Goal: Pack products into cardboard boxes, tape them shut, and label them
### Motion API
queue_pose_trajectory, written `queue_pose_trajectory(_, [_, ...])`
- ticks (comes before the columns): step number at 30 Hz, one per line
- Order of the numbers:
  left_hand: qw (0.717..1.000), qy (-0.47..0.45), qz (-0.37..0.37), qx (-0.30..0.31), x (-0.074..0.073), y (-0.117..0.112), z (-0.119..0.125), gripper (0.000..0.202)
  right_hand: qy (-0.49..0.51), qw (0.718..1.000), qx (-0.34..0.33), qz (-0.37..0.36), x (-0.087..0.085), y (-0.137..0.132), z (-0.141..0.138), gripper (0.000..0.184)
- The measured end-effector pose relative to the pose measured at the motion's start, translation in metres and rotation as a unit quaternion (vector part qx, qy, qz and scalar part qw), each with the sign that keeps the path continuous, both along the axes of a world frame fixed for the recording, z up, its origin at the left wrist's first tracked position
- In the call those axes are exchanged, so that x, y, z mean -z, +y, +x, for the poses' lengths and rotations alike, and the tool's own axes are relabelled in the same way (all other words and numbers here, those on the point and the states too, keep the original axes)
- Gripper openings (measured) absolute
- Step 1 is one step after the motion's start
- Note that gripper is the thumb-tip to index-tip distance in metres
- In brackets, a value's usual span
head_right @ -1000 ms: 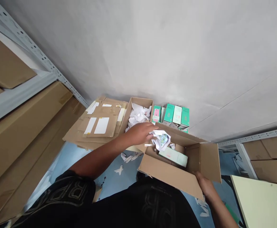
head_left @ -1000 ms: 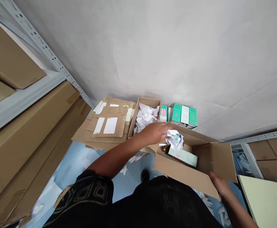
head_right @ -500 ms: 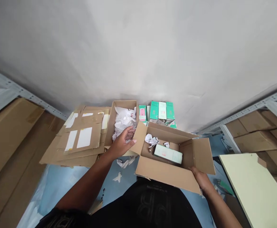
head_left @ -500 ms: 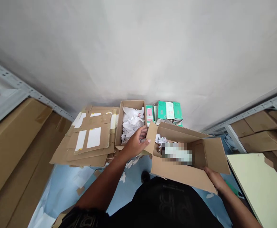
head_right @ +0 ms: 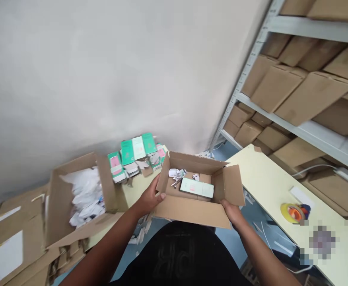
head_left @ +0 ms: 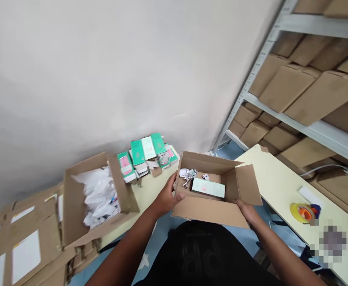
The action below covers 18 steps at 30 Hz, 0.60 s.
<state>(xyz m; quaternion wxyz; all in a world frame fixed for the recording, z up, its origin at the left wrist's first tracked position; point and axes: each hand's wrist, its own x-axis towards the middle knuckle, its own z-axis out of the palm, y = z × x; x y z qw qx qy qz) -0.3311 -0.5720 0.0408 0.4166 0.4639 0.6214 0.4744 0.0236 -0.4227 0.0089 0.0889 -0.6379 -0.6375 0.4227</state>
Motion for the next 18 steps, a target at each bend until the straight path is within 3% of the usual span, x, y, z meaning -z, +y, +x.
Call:
queue_pose_trajectory(2, [0.998, 0.044, -0.039, -0.026, 0.007, 0.040, 0.027, 0.104, 0.029, 0.997, 0.058, -0.032, 0.004, 0.015, 0.030, 0.039])
queue_pose_trajectory(5, [0.987, 0.064, -0.115, -0.087, 0.022, 0.105, 0.069, 0.072, 0.051, 0.993, 0.104, -0.036, 0.012, 0.039, 0.081, 0.039])
queue_pose_trajectory(7, [0.984, 0.049, -0.144, -0.091, 0.034, 0.148, 0.099, 0.057, 0.054, 0.990, 0.117, -0.049, 0.019, 0.057, 0.118, 0.041])
queue_pose_trajectory(11, [0.993, 0.041, -0.107, -0.031, 0.048, 0.225, 0.163, 0.051, 0.062, 0.980, 0.186, -0.028, 0.035, 0.092, 0.189, 0.049])
queue_pose_trajectory(14, [0.992, 0.066, -0.110, 0.008, 0.048, 0.274, 0.207, 0.045, 0.076, 0.961, 0.263, 0.039, 0.043, 0.118, 0.232, 0.062])
queue_pose_trajectory(18, [0.984, 0.121, -0.119, 0.059, 0.047, 0.335, 0.250, 0.039, 0.095, 0.949, 0.299, 0.019, 0.050, 0.144, 0.270, 0.062])
